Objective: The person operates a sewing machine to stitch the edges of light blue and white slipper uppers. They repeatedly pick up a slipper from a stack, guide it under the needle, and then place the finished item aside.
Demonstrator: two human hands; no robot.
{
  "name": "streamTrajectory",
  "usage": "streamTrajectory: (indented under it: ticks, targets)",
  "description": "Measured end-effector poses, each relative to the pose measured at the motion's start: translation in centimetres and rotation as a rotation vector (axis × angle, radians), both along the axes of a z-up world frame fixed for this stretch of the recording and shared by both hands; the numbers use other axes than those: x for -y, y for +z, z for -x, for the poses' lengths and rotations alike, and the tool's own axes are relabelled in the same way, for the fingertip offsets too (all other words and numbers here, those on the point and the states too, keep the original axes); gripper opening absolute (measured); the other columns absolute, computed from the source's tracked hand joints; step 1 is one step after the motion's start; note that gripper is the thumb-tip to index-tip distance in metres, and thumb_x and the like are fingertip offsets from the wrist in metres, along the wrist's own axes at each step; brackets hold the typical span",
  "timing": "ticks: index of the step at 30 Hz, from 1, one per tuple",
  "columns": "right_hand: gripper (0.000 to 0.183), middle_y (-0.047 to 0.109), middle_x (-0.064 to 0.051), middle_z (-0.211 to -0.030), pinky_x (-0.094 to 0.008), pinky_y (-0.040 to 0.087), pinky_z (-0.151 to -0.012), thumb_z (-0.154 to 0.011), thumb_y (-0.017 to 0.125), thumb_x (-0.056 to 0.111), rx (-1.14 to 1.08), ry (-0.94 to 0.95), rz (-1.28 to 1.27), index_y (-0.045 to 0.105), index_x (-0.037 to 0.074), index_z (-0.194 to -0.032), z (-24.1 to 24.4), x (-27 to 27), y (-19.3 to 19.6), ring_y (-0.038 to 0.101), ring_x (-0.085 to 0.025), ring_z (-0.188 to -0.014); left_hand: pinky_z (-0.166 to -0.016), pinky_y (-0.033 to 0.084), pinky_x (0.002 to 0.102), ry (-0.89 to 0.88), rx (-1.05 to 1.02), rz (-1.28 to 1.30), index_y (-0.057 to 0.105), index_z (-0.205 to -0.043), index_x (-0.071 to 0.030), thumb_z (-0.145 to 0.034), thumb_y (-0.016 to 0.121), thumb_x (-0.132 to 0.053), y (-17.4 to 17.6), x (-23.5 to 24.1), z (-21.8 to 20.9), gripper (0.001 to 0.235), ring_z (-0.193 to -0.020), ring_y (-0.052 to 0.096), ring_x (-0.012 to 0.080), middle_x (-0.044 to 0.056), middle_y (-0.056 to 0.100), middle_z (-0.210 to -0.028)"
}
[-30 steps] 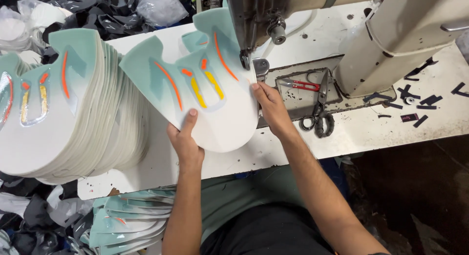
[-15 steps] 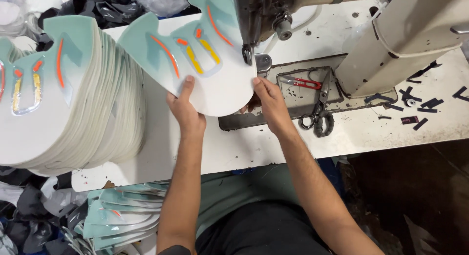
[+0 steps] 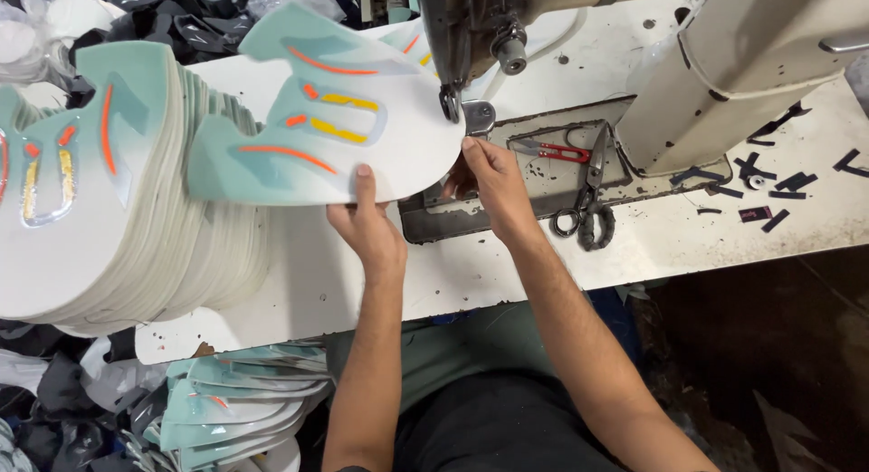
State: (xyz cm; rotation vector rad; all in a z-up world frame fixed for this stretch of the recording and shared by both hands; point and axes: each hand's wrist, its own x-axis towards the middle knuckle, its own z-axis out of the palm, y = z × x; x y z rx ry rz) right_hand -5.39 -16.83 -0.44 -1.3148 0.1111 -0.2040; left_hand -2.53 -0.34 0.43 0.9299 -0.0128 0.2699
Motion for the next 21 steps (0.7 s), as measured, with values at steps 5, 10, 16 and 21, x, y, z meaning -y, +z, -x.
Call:
streamTrajectory:
  ticks: [5, 10, 16, 21]
  targets:
    - [0.04, 0.069, -0.006, -0.075, -0.029, 0.049, -0.059, -0.111, 0.045, 0.032, -0.015, -0.007, -0.004, 0.066, 0.001, -0.097, 0.0, -0.3, 0.4, 0.067, -0.014, -0.066, -0.055, 0.055, 0.034, -0.033, -0.027, -0.068, 0.059, -0.124, 0.012, -0.102, 0.067, -0.014, -1.8, -0.2, 1.5, 0.035, -0.076, 0.066, 0.0196, 0.015, 0.068, -0.104]
    - [0.033, 0.071, -0.006, -0.091, -0.03, 0.055, -0.073, -0.107, 0.051, 0.03, 0.019, 0.071, -0.079, 0.066, 0.002, -0.106, 1.1, -2.1, -0.8, 0.068, -0.013, -0.081, -0.054, 0.054, 0.033, -0.079, -0.017, -0.164, 0.059, -0.121, 0.01, -0.101, 0.069, -0.013, -0.8, 0.1, 5.7, 0.032, -0.066, 0.061, 0.0172, 0.013, 0.066, -0.094]
    - [0.028, 0.07, -0.004, -0.093, -0.031, 0.057, -0.078, -0.104, 0.057, 0.025, -0.055, 0.071, -0.119, 0.067, 0.0, -0.112, 1.3, -1.9, -0.1, 0.066, -0.012, -0.084, -0.076, 0.053, 0.04, -0.31, -0.087, -0.003, 0.054, -0.134, 0.008, -0.103, 0.062, -0.028, -5.5, -6.4, 7.6, 0.048, -0.09, 0.062, 0.0247, 0.017, 0.064, -0.111]
    - [0.031, 0.069, -0.004, -0.091, -0.029, 0.057, -0.079, -0.109, 0.055, 0.026, -0.025, 0.033, -0.057, 0.066, -0.003, -0.112, 0.6, -0.8, -1.1, 0.065, -0.011, -0.083, -0.108, 0.043, 0.046, -0.553, -0.219, 0.564, 0.046, -0.144, 0.007, -0.097, 0.057, -0.047, -3.0, -11.7, 8.5, 0.072, -0.129, 0.054, 0.0328, 0.02, 0.056, -0.141]
